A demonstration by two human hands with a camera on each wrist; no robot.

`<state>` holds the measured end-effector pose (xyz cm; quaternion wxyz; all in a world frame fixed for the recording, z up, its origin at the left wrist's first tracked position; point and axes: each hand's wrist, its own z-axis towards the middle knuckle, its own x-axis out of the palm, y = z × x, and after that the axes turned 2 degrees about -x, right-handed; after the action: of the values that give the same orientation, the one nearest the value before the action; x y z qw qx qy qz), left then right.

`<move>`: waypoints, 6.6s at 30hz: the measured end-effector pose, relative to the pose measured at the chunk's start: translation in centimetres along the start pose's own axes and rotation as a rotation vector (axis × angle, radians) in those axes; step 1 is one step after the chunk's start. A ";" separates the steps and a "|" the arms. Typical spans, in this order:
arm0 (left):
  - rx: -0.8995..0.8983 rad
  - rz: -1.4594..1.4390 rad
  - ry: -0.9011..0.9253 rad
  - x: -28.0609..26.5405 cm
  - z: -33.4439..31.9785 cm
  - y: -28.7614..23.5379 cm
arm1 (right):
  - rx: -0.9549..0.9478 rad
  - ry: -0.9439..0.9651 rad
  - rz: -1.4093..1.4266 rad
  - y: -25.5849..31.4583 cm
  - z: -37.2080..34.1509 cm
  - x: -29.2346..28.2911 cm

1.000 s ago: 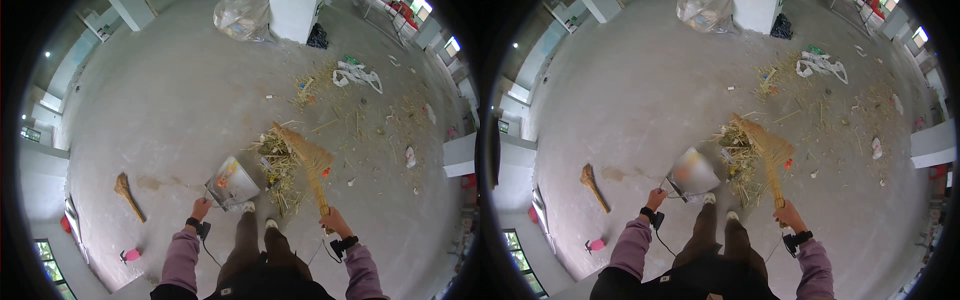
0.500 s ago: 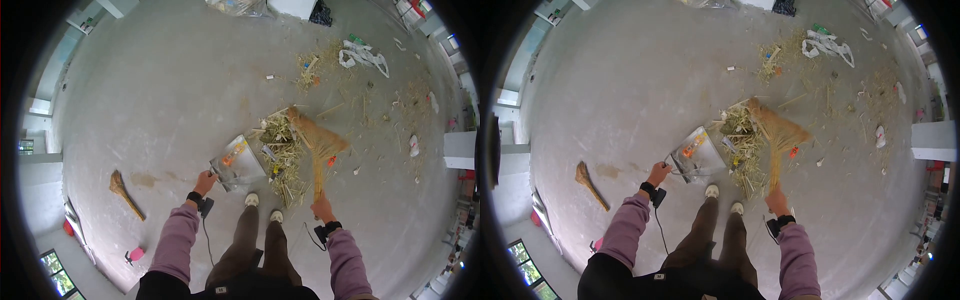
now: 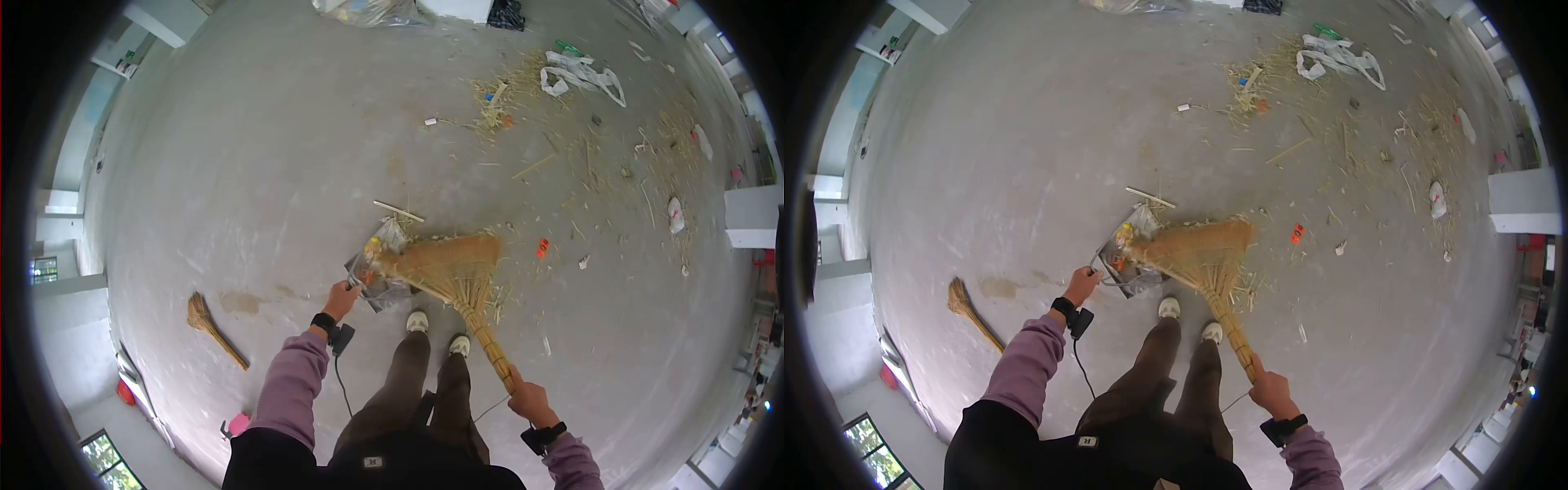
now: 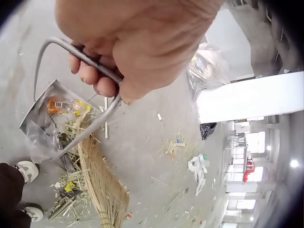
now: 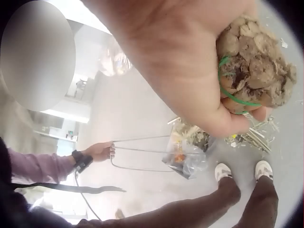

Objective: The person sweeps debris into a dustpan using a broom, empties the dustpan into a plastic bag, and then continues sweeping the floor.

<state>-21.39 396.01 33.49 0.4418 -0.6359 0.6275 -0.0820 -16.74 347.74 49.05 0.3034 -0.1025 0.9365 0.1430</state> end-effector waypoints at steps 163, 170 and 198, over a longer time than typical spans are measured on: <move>0.090 -0.602 -0.872 -51.9 56.4 -72.4 | -0.243 -0.047 2.401 37.8 92.7 -117.3; -0.003 -0.579 -0.955 -59.3 60.8 -79.0 | -0.144 -0.065 2.481 40.6 98.4 -124.4; 0.245 -0.257 -1.004 -83.9 82.5 -102.5 | -0.095 0.117 0.921 72.8 112.8 -126.3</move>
<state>90.61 488.69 90.17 0.7450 -0.6126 0.2417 0.1062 124.11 466.57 52.10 0.1499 0.3022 0.8924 0.2996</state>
